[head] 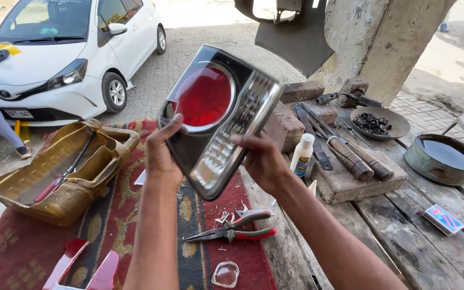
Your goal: Repairing or modifying a car tail light by trimming a plastic lens with pliers and fitting it into the housing.
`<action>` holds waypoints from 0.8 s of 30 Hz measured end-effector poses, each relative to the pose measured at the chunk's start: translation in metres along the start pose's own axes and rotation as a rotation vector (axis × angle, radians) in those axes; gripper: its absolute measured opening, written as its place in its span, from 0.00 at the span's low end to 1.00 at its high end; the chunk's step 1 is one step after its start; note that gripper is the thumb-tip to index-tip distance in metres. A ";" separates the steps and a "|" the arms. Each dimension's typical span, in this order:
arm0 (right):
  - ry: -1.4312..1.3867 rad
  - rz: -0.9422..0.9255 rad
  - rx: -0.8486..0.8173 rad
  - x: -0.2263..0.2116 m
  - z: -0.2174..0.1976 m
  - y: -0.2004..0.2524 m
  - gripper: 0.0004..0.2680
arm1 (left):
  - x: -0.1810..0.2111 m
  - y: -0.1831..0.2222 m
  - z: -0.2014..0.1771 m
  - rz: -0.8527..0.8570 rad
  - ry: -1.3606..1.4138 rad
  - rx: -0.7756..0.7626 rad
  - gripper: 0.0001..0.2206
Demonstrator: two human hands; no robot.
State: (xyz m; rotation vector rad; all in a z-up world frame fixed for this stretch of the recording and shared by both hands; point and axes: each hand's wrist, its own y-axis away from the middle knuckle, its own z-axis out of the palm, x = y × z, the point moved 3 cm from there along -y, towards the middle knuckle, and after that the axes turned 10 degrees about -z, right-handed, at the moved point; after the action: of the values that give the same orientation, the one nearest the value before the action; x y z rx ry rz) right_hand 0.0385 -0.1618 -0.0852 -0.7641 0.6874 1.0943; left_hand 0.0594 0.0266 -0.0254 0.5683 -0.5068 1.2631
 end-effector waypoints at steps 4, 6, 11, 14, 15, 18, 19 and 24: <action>0.045 0.045 -0.005 -0.057 0.055 0.046 0.14 | 0.022 0.015 0.003 0.149 -0.162 0.087 0.13; 0.120 0.223 -0.037 -0.036 0.029 0.028 0.20 | 0.027 0.004 -0.005 0.221 -0.316 0.077 0.12; 0.518 0.578 -0.183 -0.045 0.020 0.050 0.30 | 0.018 -0.060 -0.059 0.255 -0.534 0.041 0.13; 0.820 0.599 -0.363 -0.046 0.018 0.047 0.26 | 0.009 -0.052 -0.053 0.236 -0.603 0.000 0.13; 0.937 0.569 -0.450 -0.049 0.021 0.047 0.20 | 0.005 -0.045 -0.045 0.228 -0.637 -0.030 0.14; 0.877 0.119 -0.385 -0.060 0.035 0.037 0.14 | -0.022 -0.048 -0.043 0.142 -0.754 -0.121 0.19; 0.873 0.120 -0.388 -0.059 0.035 0.032 0.14 | -0.022 -0.037 -0.034 0.143 -0.756 -0.118 0.19; 1.148 -0.924 -0.323 -0.070 0.022 -0.006 0.11 | -0.034 -0.032 -0.022 0.048 -0.697 -0.298 0.22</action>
State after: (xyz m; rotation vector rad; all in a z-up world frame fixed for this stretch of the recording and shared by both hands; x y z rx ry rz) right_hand 0.0248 -0.1816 -0.0154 -1.7928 0.9325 -0.1903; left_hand 0.0831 0.0090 -0.0677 0.7398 -1.2724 0.9839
